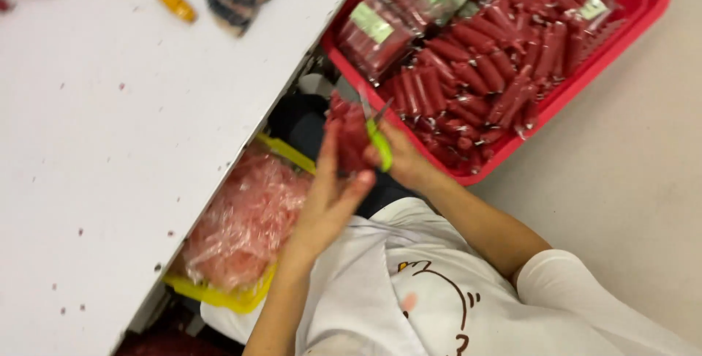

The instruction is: The person sits on the floor and uses green scissors to cut long strings of red sausages into smaller pieces. They transfer the cut sausages from a yellow basket on their lap into a red basket on the floor, repeating the process throughout the video.

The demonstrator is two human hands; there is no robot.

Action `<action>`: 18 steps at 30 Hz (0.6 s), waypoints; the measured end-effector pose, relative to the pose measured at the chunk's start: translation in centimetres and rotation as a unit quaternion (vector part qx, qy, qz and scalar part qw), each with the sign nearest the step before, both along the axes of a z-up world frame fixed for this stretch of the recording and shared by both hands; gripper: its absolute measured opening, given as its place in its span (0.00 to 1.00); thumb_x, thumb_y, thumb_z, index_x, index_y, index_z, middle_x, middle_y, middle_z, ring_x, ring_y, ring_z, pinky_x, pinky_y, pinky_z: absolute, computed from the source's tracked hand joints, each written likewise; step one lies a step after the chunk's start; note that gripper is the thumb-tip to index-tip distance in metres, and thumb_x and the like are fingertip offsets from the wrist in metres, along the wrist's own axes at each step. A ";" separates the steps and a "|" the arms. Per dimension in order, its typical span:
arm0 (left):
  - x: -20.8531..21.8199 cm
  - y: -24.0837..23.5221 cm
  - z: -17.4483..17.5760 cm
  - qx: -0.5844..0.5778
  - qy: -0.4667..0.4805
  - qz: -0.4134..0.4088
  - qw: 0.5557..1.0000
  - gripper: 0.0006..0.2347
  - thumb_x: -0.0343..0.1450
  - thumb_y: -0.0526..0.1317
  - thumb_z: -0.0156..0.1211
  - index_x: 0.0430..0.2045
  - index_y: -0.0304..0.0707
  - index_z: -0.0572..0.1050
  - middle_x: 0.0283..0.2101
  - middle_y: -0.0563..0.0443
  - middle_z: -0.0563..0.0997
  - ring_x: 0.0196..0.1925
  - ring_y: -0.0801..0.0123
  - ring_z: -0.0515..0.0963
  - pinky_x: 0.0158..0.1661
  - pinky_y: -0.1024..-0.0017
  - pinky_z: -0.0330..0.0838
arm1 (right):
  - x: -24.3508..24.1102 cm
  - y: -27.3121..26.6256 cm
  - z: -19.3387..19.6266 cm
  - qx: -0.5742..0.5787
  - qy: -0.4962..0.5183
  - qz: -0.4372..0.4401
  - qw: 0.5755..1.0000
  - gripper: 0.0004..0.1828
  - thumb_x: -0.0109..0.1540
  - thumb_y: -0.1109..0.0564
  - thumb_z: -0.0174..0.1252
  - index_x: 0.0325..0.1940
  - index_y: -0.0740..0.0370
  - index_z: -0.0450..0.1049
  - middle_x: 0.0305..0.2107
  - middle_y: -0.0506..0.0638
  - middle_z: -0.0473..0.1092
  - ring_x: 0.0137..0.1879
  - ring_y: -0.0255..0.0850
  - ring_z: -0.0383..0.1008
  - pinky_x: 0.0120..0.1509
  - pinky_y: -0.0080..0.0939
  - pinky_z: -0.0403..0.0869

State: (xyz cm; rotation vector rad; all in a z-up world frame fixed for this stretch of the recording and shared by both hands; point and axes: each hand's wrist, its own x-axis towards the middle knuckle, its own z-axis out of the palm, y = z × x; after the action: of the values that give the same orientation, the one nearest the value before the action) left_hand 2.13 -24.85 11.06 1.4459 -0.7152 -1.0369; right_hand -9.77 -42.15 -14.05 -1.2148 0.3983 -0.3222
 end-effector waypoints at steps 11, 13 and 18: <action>0.1 -2.9 -5.4 0.061 -0.056 -0.083 0.993 0.24 0.70 0.41 0.64 0.62 0.44 0.68 0.61 0.45 0.76 0.56 0.54 0.80 0.53 0.63 0.77 | -10.2 -19.9 13.7 -0.035 -0.110 -0.275 0.954 0.32 0.60 0.52 0.66 0.67 0.53 0.66 0.59 0.51 0.70 0.65 0.45 0.72 0.73 0.52 0.74; 1.4 -0.4 -5.9 0.088 -0.035 -0.066 0.993 0.20 0.71 0.41 0.60 0.59 0.42 0.69 0.61 0.52 0.76 0.56 0.66 0.79 0.54 0.73 0.76 | -10.1 -22.7 15.4 -0.125 -0.059 -0.315 0.939 0.34 0.58 0.56 0.70 0.66 0.57 0.65 0.57 0.48 0.72 0.60 0.40 0.74 0.69 0.40 0.78; 4.4 7.6 -6.3 0.124 -0.059 0.087 0.987 0.19 0.69 0.29 0.48 0.57 0.37 0.71 0.57 0.49 0.79 0.57 0.70 0.79 0.57 0.73 0.72 | -9.0 -32.8 12.1 -0.539 0.095 -0.174 0.819 0.36 0.65 0.70 0.71 0.72 0.73 0.60 0.57 0.66 0.62 0.61 0.53 0.62 0.69 0.45 0.63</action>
State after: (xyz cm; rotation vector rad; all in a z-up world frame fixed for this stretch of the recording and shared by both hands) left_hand 6.53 -17.21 4.76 1.7635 -0.5454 -0.9337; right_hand -18.74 -74.95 -1.95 -2.3099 0.6476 -0.8133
